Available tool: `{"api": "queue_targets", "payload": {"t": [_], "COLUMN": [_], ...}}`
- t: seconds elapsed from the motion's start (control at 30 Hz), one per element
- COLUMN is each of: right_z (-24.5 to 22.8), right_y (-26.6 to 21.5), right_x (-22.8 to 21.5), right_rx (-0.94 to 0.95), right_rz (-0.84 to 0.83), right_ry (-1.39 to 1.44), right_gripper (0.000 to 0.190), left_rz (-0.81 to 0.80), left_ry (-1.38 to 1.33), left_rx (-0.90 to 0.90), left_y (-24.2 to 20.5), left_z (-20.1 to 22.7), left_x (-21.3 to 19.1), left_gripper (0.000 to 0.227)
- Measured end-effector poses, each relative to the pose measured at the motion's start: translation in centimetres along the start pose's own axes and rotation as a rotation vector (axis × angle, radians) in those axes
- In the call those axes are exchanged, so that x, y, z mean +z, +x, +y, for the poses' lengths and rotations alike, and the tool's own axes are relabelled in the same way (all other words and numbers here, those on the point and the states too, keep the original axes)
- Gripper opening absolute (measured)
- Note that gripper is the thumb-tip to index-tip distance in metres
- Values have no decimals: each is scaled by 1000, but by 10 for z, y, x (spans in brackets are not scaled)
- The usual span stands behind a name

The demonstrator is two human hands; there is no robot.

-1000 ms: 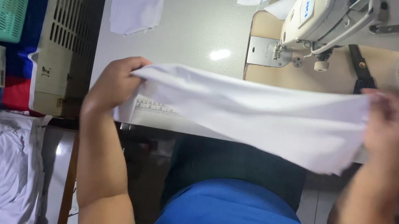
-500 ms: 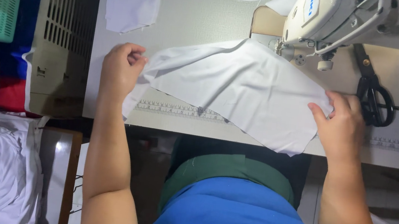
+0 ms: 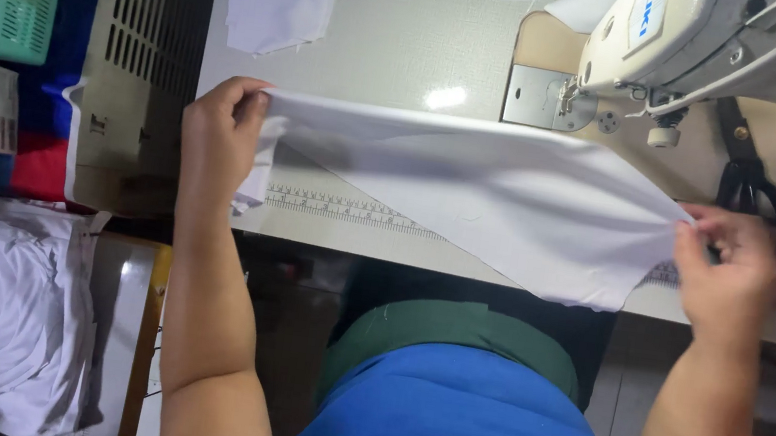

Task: Cutting and folding white fabric pieces at a sewing station

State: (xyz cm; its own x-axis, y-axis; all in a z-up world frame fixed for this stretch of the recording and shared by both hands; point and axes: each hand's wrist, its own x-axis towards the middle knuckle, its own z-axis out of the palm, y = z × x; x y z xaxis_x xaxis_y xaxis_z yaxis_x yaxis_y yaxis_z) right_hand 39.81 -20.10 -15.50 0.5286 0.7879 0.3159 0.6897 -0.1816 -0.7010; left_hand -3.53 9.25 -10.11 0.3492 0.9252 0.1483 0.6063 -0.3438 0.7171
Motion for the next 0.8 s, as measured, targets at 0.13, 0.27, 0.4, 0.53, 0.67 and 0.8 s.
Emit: {"api": "queue_targets", "payload": {"t": [0.13, 0.27, 0.4, 0.53, 0.67, 0.8], "right_z": [47, 28, 14, 18, 9, 51], "right_y": [-3, 11, 16, 12, 13, 5], "right_x": [-15, -10, -1, 2, -13, -36], "right_rx": [267, 400, 260, 255, 218, 355], "right_rz": [112, 141, 50, 21, -35, 29], "right_ry": [332, 306, 115, 104, -16, -55], "right_gripper": [25, 27, 18, 21, 23, 19], "left_rz": [-148, -183, -186, -476, -317, -240], "left_ry": [-138, 8, 173, 251, 235, -32], "left_rx": [-152, -277, 110, -130, 3, 107], "left_y": [6, 21, 17, -4, -13, -19], "left_z": [7, 1, -2, 25, 1, 10], "left_x": [-24, -15, -8, -10, -8, -33], "left_gripper": [14, 18, 20, 38, 16, 23]}}
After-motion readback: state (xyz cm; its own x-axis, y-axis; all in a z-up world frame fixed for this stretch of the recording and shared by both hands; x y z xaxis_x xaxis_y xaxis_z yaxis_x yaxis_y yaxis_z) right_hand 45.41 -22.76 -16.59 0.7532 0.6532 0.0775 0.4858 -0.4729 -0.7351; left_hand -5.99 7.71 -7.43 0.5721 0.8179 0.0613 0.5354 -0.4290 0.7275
